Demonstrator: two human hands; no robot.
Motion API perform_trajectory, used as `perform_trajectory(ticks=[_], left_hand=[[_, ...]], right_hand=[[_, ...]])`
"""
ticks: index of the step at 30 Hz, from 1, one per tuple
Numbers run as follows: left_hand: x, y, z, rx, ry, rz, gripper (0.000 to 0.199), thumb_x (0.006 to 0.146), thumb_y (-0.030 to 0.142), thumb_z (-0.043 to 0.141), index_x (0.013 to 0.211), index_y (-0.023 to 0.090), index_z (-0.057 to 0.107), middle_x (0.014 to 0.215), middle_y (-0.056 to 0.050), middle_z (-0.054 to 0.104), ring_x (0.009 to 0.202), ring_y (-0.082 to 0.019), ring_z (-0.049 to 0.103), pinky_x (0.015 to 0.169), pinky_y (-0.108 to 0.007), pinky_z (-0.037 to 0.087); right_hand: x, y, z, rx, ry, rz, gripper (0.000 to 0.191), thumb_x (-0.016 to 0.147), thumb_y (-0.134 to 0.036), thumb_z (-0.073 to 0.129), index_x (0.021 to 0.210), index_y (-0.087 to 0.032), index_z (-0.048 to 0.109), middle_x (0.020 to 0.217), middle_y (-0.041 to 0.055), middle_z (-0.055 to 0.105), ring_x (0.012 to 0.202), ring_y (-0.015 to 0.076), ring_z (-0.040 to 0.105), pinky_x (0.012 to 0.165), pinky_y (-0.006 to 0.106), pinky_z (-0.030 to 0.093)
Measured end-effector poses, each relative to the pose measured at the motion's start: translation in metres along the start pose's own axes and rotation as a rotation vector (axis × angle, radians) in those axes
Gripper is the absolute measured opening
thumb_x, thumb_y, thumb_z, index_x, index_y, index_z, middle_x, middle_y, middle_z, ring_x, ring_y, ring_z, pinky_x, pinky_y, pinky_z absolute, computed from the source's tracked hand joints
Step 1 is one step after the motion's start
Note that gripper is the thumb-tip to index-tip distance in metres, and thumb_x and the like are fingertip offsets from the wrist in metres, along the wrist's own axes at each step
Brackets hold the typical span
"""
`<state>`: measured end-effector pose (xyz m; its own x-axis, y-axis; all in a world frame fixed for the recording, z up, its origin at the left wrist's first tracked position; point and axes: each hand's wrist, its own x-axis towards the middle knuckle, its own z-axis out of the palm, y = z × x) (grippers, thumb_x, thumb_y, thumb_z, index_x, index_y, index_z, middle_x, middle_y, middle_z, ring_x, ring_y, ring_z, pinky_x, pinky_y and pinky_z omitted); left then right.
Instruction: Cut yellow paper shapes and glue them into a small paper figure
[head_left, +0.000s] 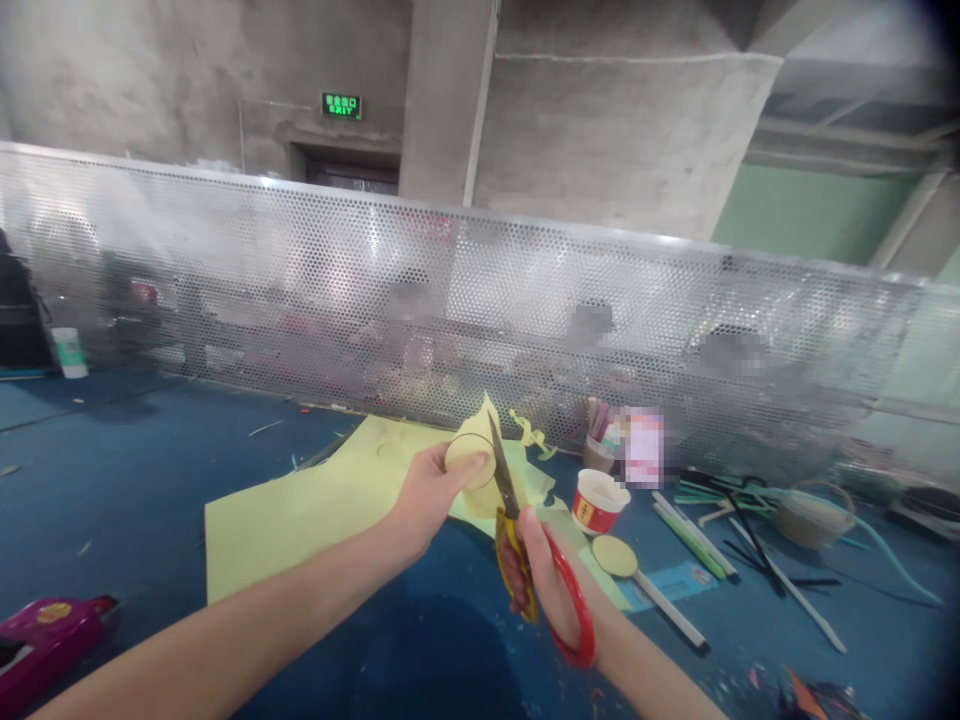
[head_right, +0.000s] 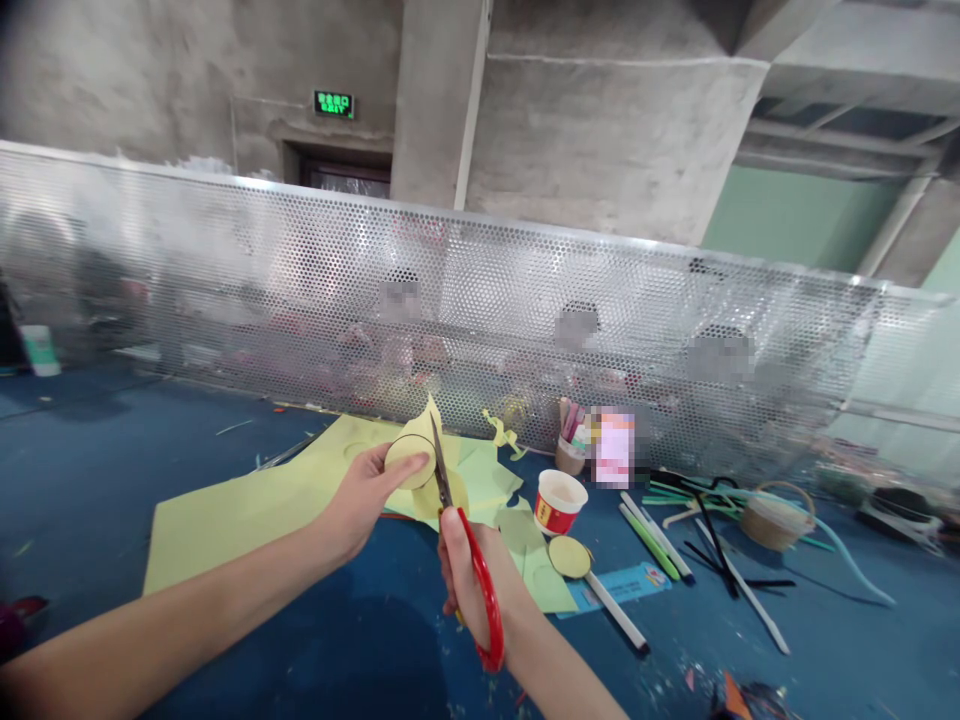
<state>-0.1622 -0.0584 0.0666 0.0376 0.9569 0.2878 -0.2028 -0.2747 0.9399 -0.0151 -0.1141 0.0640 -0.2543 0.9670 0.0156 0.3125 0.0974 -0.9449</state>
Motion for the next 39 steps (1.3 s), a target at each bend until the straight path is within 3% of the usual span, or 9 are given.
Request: perform_trajectory(ticks=[13, 29, 39], left_hand=[[0.0024, -0.0007, -0.0021, -0.058, -0.027, -0.008, 0.029, 0.069, 0.037, 0.069, 0.085, 0.013, 0.068, 0.079, -0.006, 0.071, 0.07, -0.019, 0.063, 0.066, -0.029, 0.048], [0.0066, 0.0029, -0.004, -0.003, 0.049, 0.001, 0.019, 0.068, 0.032, 0.068, 0.07, 0.013, 0.067, 0.066, -0.002, 0.064, 0.063, -0.014, 0.054, 0.061, -0.023, 0.041], [0.0062, 0.0027, -0.0038, -0.002, 0.038, 0.019, 0.021, 0.068, 0.033, 0.068, 0.065, 0.013, 0.065, 0.065, -0.001, 0.063, 0.063, -0.012, 0.052, 0.061, -0.022, 0.039]], right_hand=[[0.0054, 0.0079, 0.0003, -0.042, 0.072, 0.024, 0.059, 0.077, -0.074, 0.029, 0.049, -0.022, 0.033, 0.038, -0.0055, 0.031, 0.032, 0.0097, 0.036, 0.035, 0.024, 0.038], [0.0043, 0.0051, -0.0016, -0.109, 0.083, 0.031, 0.061, 0.079, -0.073, 0.026, 0.047, -0.021, 0.033, 0.035, -0.0046, 0.033, 0.031, 0.0092, 0.038, 0.035, 0.023, 0.041], [0.0045, 0.0063, 0.0004, -0.092, 0.095, 0.045, 0.062, 0.077, -0.075, 0.025, 0.047, -0.021, 0.031, 0.035, -0.0058, 0.03, 0.03, 0.0071, 0.033, 0.034, 0.021, 0.039]])
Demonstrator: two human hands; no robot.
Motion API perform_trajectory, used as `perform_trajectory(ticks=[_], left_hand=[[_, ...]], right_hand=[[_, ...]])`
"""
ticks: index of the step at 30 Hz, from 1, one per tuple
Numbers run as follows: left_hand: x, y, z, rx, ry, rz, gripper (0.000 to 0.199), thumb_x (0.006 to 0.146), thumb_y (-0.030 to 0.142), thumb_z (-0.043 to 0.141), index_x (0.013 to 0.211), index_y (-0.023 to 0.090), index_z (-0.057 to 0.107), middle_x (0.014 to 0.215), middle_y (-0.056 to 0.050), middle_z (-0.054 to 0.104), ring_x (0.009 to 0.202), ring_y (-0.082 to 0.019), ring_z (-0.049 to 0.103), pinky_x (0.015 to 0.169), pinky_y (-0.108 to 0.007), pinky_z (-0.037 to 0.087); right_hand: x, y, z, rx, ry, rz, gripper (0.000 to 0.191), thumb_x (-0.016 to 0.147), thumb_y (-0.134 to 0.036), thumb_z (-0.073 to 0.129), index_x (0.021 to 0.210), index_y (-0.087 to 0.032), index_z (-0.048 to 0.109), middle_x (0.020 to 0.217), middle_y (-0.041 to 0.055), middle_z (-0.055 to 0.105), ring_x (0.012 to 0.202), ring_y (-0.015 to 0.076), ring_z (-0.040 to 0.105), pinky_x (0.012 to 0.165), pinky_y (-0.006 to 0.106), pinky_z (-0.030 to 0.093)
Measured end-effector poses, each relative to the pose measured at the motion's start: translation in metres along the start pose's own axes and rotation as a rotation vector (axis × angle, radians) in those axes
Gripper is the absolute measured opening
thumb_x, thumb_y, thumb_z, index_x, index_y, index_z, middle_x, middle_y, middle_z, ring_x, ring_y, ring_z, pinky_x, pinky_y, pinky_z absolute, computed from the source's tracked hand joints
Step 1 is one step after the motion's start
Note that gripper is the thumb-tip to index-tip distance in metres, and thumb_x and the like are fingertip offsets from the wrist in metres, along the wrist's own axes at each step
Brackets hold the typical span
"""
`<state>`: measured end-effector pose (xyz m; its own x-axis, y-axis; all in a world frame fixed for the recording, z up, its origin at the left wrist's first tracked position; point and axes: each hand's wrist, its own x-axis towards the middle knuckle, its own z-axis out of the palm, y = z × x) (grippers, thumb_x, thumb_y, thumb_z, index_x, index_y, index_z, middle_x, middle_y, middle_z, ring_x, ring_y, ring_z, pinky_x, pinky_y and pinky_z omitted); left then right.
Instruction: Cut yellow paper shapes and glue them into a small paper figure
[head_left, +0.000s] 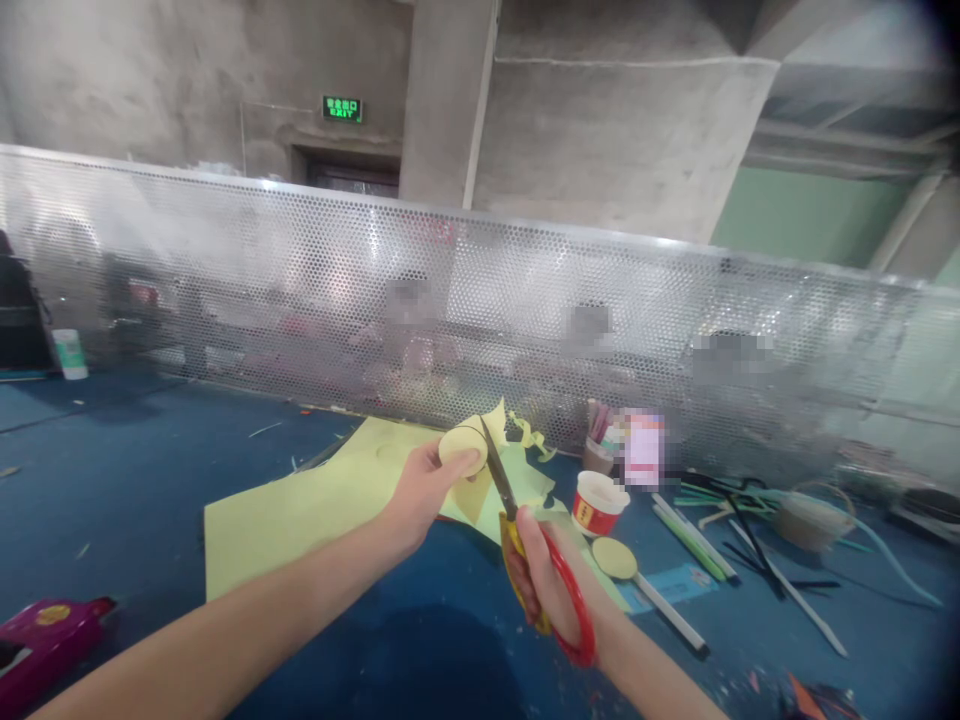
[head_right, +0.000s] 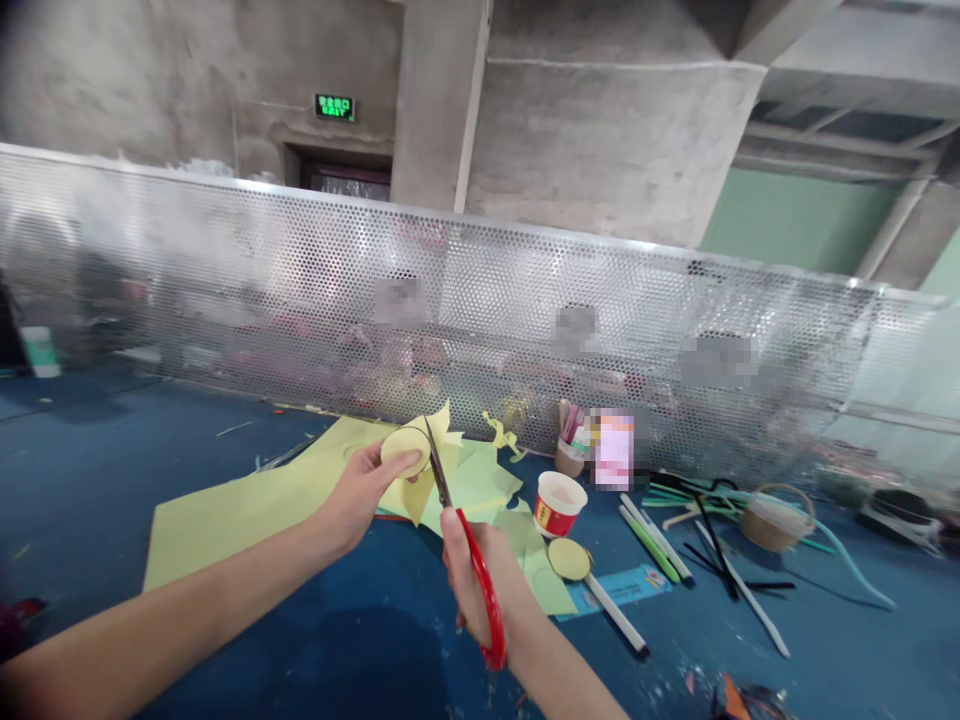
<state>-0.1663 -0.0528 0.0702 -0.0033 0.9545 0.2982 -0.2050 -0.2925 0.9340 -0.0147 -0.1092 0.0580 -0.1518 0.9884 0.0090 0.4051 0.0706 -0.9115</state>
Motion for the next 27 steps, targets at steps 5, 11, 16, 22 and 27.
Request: perform_trajectory(ticks=[5, 11, 16, 22, 27], left_hand=[[-0.0016, 0.0046, 0.0018, -0.01, 0.017, -0.006, 0.02, 0.067, 0.032, 0.07, 0.062, 0.013, 0.064, 0.062, -0.001, 0.062, 0.061, -0.012, 0.051, 0.06, -0.021, 0.04], [-0.0021, 0.0056, 0.0012, -0.038, 0.021, -0.026, 0.019, 0.067, 0.032, 0.069, 0.067, 0.013, 0.066, 0.062, 0.0, 0.063, 0.059, -0.012, 0.052, 0.056, -0.021, 0.041], [0.001, 0.0012, -0.0018, -0.021, 0.018, -0.012, 0.019, 0.068, 0.032, 0.068, 0.07, 0.013, 0.067, 0.064, 0.0, 0.064, 0.061, -0.012, 0.054, 0.059, -0.021, 0.042], [0.0018, -0.0015, -0.0016, -0.026, 0.033, -0.032, 0.027, 0.07, 0.037, 0.068, 0.083, 0.013, 0.068, 0.078, -0.005, 0.069, 0.069, -0.016, 0.06, 0.064, -0.024, 0.047], [0.001, -0.0024, -0.0007, -0.04, 0.02, -0.044, 0.035, 0.071, 0.04, 0.067, 0.093, 0.013, 0.068, 0.088, -0.008, 0.07, 0.074, -0.019, 0.064, 0.066, -0.026, 0.049]], right_hand=[[-0.0001, 0.0002, -0.0016, -0.021, -0.001, -0.023, 0.063, 0.077, -0.075, 0.025, 0.047, -0.021, 0.031, 0.036, -0.0054, 0.03, 0.029, 0.007, 0.033, 0.03, 0.02, 0.035], [-0.0006, -0.0021, -0.005, -0.102, 0.013, -0.063, 0.063, 0.078, -0.074, 0.025, 0.044, -0.021, 0.031, 0.032, -0.0046, 0.031, 0.027, 0.0076, 0.033, 0.03, 0.02, 0.032], [-0.0004, -0.0022, -0.0059, -0.097, 0.004, -0.056, 0.064, 0.077, -0.075, 0.024, 0.044, -0.021, 0.031, 0.032, -0.0042, 0.032, 0.028, 0.0078, 0.034, 0.031, 0.02, 0.034], [-0.0011, -0.0035, -0.0058, -0.076, -0.007, -0.047, 0.062, 0.078, -0.074, 0.027, 0.044, -0.022, 0.03, 0.031, -0.0046, 0.031, 0.027, 0.008, 0.033, 0.029, 0.02, 0.032], [0.0003, -0.0003, -0.0042, -0.072, -0.005, -0.042, 0.06, 0.079, -0.072, 0.027, 0.045, -0.022, 0.03, 0.031, -0.0047, 0.031, 0.027, 0.0083, 0.032, 0.029, 0.021, 0.03]])
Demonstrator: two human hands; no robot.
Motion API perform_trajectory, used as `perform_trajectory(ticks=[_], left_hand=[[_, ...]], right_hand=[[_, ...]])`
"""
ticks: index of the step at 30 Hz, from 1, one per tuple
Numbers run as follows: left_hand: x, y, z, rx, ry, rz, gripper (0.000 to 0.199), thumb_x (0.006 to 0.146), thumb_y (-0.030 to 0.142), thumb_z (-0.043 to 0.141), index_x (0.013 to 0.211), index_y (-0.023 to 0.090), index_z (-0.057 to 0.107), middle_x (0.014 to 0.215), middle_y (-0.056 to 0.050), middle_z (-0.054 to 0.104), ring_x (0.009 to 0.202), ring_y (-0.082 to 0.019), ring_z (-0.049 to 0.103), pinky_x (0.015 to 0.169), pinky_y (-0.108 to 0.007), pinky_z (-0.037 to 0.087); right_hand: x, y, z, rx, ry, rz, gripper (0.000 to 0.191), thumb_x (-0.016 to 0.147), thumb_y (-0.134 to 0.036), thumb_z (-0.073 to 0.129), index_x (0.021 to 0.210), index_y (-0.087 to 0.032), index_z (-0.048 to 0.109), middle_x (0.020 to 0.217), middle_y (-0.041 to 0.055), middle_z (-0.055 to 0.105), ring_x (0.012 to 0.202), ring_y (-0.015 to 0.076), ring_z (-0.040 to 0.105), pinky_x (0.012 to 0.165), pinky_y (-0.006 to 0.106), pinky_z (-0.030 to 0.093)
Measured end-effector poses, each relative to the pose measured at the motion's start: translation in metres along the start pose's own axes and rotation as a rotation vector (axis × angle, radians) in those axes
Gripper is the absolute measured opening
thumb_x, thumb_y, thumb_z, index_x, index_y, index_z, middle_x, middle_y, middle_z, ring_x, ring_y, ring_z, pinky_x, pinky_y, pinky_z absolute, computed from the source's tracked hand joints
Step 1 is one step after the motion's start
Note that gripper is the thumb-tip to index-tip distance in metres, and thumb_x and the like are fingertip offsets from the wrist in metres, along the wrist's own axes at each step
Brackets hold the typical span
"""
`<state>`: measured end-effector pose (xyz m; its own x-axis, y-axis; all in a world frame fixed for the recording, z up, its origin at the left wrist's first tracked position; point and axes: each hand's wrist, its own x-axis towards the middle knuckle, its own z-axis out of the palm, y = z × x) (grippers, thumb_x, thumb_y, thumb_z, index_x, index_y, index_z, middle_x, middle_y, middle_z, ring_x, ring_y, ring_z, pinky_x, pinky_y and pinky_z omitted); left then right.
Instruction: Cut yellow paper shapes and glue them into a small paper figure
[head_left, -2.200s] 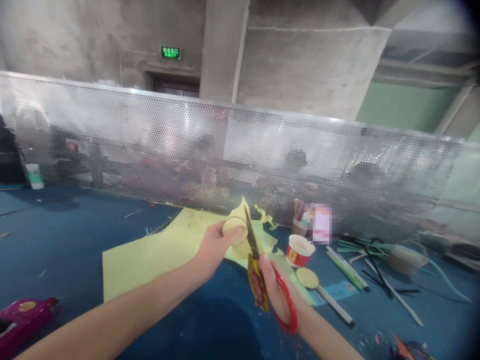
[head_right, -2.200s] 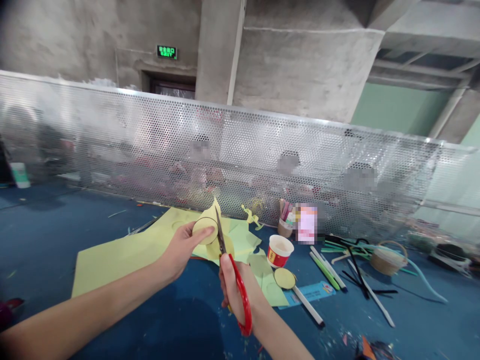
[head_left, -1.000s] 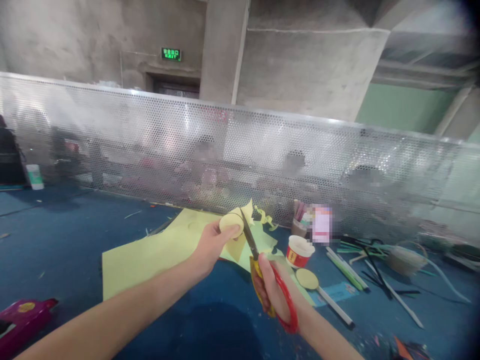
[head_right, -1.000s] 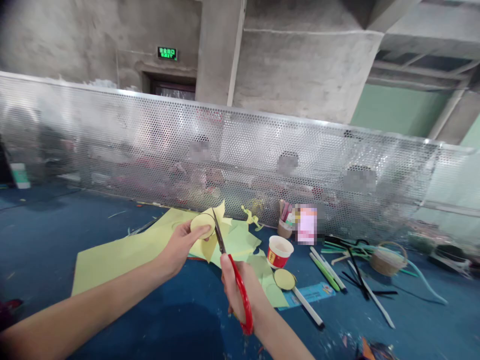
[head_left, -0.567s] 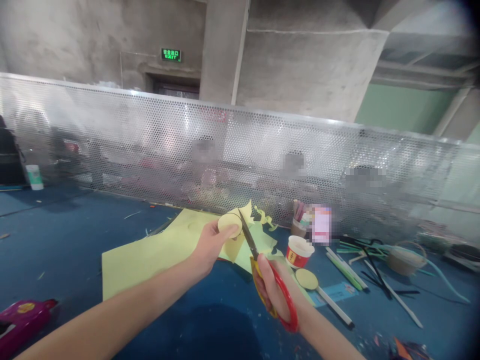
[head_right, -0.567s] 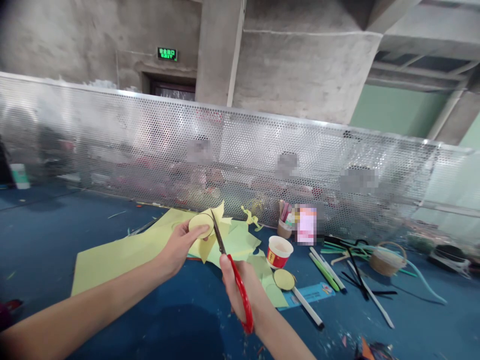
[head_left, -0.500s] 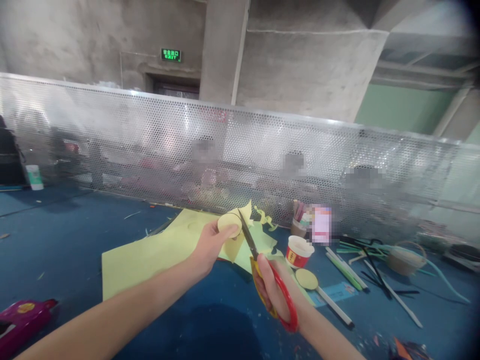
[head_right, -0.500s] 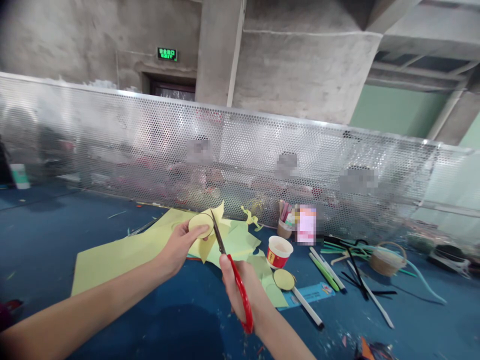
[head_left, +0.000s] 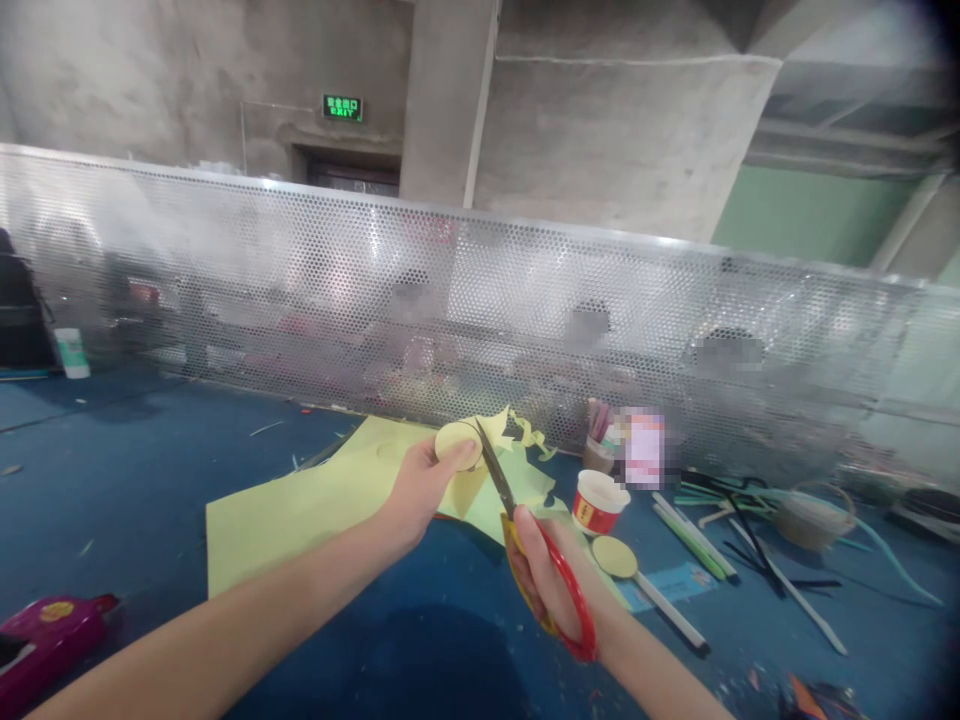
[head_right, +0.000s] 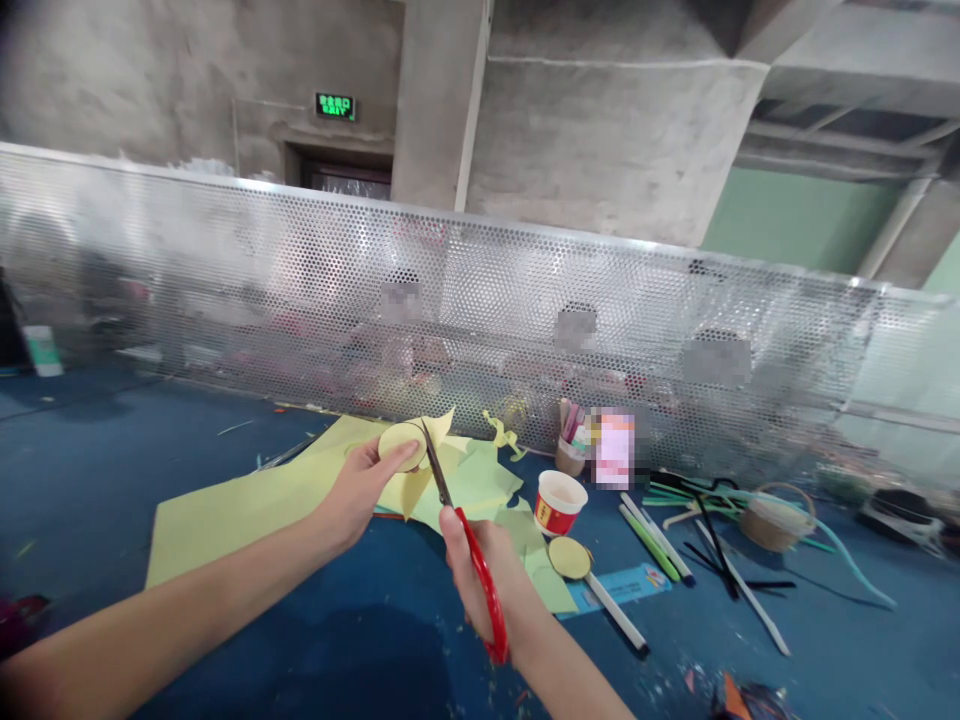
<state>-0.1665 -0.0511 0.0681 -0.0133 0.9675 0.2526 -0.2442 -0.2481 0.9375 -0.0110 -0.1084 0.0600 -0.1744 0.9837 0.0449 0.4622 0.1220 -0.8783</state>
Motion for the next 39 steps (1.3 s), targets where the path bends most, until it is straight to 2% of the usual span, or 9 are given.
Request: perform_trajectory(ticks=[8, 15, 17, 19, 23, 27, 32, 39], left_hand=[[0.002, -0.002, -0.002, -0.043, -0.01, -0.017, 0.036, 0.07, 0.042, 0.068, 0.092, 0.014, 0.068, 0.081, -0.007, 0.071, 0.069, -0.019, 0.064, 0.063, -0.027, 0.05], [0.003, 0.0, -0.001, -0.012, 0.063, -0.014, 0.035, 0.069, 0.042, 0.068, 0.087, 0.012, 0.068, 0.079, -0.008, 0.07, 0.068, -0.017, 0.063, 0.063, -0.026, 0.049], [0.003, 0.001, -0.001, -0.01, 0.071, -0.028, 0.033, 0.069, 0.042, 0.067, 0.084, 0.013, 0.068, 0.077, -0.007, 0.07, 0.066, -0.017, 0.063, 0.063, -0.025, 0.049], [0.003, 0.002, -0.001, -0.011, 0.075, -0.045, 0.031, 0.069, 0.041, 0.067, 0.082, 0.013, 0.068, 0.076, -0.006, 0.07, 0.066, -0.017, 0.063, 0.062, -0.025, 0.048], [0.003, 0.001, -0.001, -0.03, 0.05, -0.045, 0.033, 0.069, 0.041, 0.067, 0.087, 0.013, 0.068, 0.08, -0.007, 0.07, 0.07, -0.018, 0.064, 0.063, -0.026, 0.049], [0.001, 0.0, 0.0, 0.004, 0.008, -0.035, 0.034, 0.07, 0.043, 0.067, 0.086, 0.012, 0.068, 0.079, -0.008, 0.07, 0.071, -0.019, 0.063, 0.063, -0.026, 0.048], [-0.001, 0.0, 0.0, 0.078, -0.054, -0.019, 0.034, 0.073, 0.043, 0.064, 0.087, 0.012, 0.067, 0.077, -0.007, 0.068, 0.069, -0.017, 0.061, 0.063, -0.026, 0.046], [-0.004, 0.003, 0.001, 0.12, -0.121, 0.017, 0.028, 0.073, 0.04, 0.064, 0.078, 0.013, 0.067, 0.07, -0.004, 0.066, 0.064, -0.015, 0.057, 0.059, -0.023, 0.042]], right_hand=[[0.002, 0.004, 0.001, -0.073, 0.016, -0.063, 0.059, 0.084, -0.067, 0.025, 0.046, -0.022, 0.027, 0.034, -0.0058, 0.028, 0.031, 0.0064, 0.027, 0.031, 0.019, 0.021], [0.001, 0.003, 0.001, -0.05, 0.016, -0.038, 0.058, 0.083, -0.067, 0.028, 0.046, -0.022, 0.027, 0.033, -0.0066, 0.027, 0.029, 0.0057, 0.027, 0.03, 0.019, 0.019], [0.001, 0.001, 0.0, -0.042, -0.006, -0.009, 0.058, 0.083, -0.068, 0.028, 0.046, -0.022, 0.028, 0.032, -0.0065, 0.027, 0.028, 0.0063, 0.029, 0.03, 0.019, 0.023], [0.0, -0.001, 0.0, -0.032, -0.01, 0.012, 0.059, 0.082, -0.068, 0.028, 0.045, -0.022, 0.03, 0.033, -0.0055, 0.031, 0.029, 0.0078, 0.036, 0.033, 0.02, 0.033], [-0.002, 0.001, 0.0, 0.055, -0.079, -0.034, 0.059, 0.084, -0.066, 0.025, 0.048, -0.021, 0.037, 0.046, 0.0024, 0.054, 0.044, 0.0135, 0.055, 0.051, 0.026, 0.048], [-0.003, 0.004, 0.0, 0.138, -0.132, -0.047, 0.057, 0.085, -0.065, 0.025, 0.054, -0.021, 0.041, 0.058, 0.0064, 0.061, 0.057, 0.0165, 0.06, 0.059, 0.027, 0.05], [-0.005, -0.004, -0.006, 0.071, -0.12, -0.056, 0.058, 0.086, -0.063, 0.027, 0.057, -0.018, 0.05, 0.064, 0.0074, 0.062, 0.066, 0.0179, 0.061, 0.069, 0.03, 0.05], [-0.005, -0.005, -0.007, 0.064, -0.116, -0.06, 0.059, 0.085, -0.064, 0.024, 0.057, -0.018, 0.049, 0.066, 0.0064, 0.062, 0.068, 0.018, 0.062, 0.069, 0.03, 0.049]])
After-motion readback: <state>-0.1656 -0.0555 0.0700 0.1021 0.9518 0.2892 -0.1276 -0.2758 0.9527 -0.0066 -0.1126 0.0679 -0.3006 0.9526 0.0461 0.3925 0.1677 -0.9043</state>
